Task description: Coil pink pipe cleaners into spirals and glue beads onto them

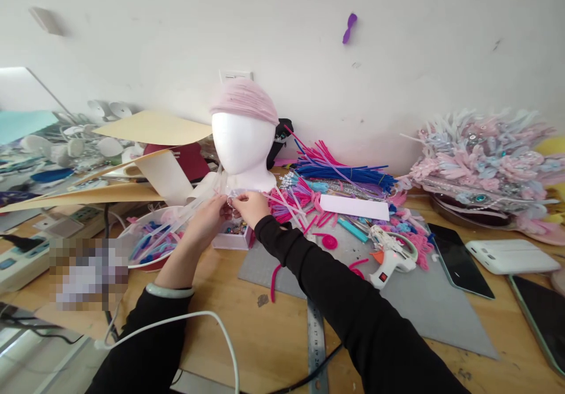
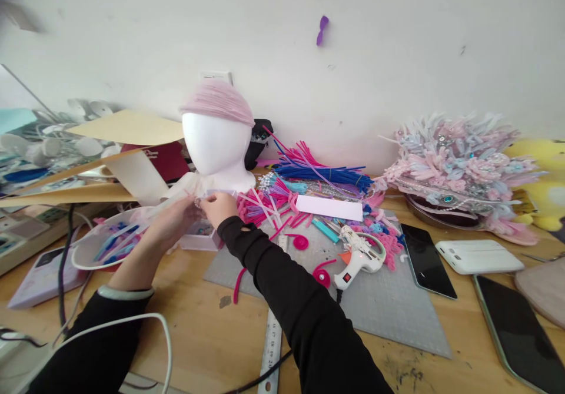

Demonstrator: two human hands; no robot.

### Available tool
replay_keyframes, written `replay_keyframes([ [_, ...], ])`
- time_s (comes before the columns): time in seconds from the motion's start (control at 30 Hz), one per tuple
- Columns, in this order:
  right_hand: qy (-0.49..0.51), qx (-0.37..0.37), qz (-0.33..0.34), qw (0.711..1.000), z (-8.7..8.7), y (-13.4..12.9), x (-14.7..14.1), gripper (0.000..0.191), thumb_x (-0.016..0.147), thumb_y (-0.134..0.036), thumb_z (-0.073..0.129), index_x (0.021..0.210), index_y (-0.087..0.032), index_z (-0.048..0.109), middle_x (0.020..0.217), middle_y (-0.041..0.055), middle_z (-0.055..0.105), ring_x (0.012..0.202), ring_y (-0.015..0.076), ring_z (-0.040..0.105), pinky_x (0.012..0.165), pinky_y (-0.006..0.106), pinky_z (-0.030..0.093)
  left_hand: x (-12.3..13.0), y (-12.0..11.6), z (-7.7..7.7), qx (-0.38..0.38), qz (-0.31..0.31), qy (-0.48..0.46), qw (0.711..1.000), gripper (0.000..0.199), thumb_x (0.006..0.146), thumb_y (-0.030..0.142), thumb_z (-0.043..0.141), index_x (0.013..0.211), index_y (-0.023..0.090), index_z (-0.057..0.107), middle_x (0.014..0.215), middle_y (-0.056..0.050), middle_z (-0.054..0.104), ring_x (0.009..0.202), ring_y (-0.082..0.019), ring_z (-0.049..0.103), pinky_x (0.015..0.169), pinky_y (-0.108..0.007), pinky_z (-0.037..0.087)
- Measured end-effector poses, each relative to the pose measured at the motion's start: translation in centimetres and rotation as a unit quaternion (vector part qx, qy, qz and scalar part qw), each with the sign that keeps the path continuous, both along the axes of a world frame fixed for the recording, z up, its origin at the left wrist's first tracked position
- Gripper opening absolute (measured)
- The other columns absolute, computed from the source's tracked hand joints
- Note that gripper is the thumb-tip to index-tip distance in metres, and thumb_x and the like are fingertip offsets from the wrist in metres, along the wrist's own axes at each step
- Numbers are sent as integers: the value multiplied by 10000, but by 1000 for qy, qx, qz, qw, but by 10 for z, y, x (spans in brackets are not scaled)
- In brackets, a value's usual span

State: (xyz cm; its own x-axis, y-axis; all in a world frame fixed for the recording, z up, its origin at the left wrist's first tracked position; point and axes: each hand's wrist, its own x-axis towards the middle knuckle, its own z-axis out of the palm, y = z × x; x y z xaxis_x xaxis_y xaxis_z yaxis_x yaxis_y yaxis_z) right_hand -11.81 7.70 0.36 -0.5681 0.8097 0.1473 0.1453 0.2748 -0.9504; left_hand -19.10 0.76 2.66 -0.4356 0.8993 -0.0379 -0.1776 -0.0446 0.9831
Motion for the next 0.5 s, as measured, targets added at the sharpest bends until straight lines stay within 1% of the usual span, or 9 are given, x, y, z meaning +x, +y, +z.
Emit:
replay_keyframes([
  [0.1, -40, 93, -6, 995, 3, -1, 5, 140, 681, -260, 493, 597, -156, 535, 546, 0, 546, 564, 119, 517, 567, 221, 395, -1, -1, 0, -14, -7, 28, 999, 166, 667, 254, 505, 542, 166, 439, 488, 42, 397, 422, -74, 365, 418, -202, 303],
  [0.17, -66, 143, -4, 988, 6, -1, 10, 111, 678, -205, 480, 592, -156, 531, 552, -1, 539, 574, 117, 501, 584, 221, 383, 0, -2, 1, -29, -26, 37, 999, 191, 671, 258, 507, 539, 175, 397, 475, 63, 332, 374, -54, 288, 377, -192, 234],
  [0.23, -90, 185, 2, 979, 10, -2, 14, 104, 680, -166, 462, 605, -152, 533, 573, 8, 543, 587, 121, 492, 604, 230, 377, 1, -3, 4, -45, -47, 58, 996, 215, 684, 269, 493, 542, 186, 354, 471, 78, 277, 346, -45, 222, 358, -189, 178],
  [0.3, -107, 211, 7, 972, 13, -2, 17, 107, 681, -137, 447, 627, -143, 539, 604, 24, 556, 608, 129, 492, 624, 241, 375, 3, -4, 6, -59, -52, 95, 992, 231, 703, 280, 463, 542, 194, 321, 465, 86, 246, 334, -46, 196, 353, -189, 155],
  [0.4, -120, 224, 9, 967, 16, 0, 19, 109, 672, -120, 456, 701, -130, 561, 646, 38, 576, 627, 133, 500, 632, 240, 379, 4, -4, 7, -69, -25, 177, 982, 229, 724, 294, 433, 542, 195, 334, 438, 82, 279, 342, -66, 258, 371, -199, 216],
  [0.47, -120, 220, 19, 968, 18, 2, 21, 157, 676, -130, 476, 798, -135, 573, 657, 24, 589, 623, 122, 509, 621, 222, 385, 2, -4, 6, -70, 3, 266, 962, 212, 728, 301, 434, 552, 191, 388, 427, 63, 361, 380, -91, 346, 416, -215, 280],
  [0.5, -118, 218, 29, 968, 18, 3, 22, 178, 683, -142, 485, 836, -141, 577, 660, 16, 595, 622, 116, 515, 616, 212, 388, 1, -4, 6, -73, 15, 317, 946, 205, 728, 309, 438, 563, 190, 418, 429, 53, 405, 405, -105, 389, 442, -223, 302],
])
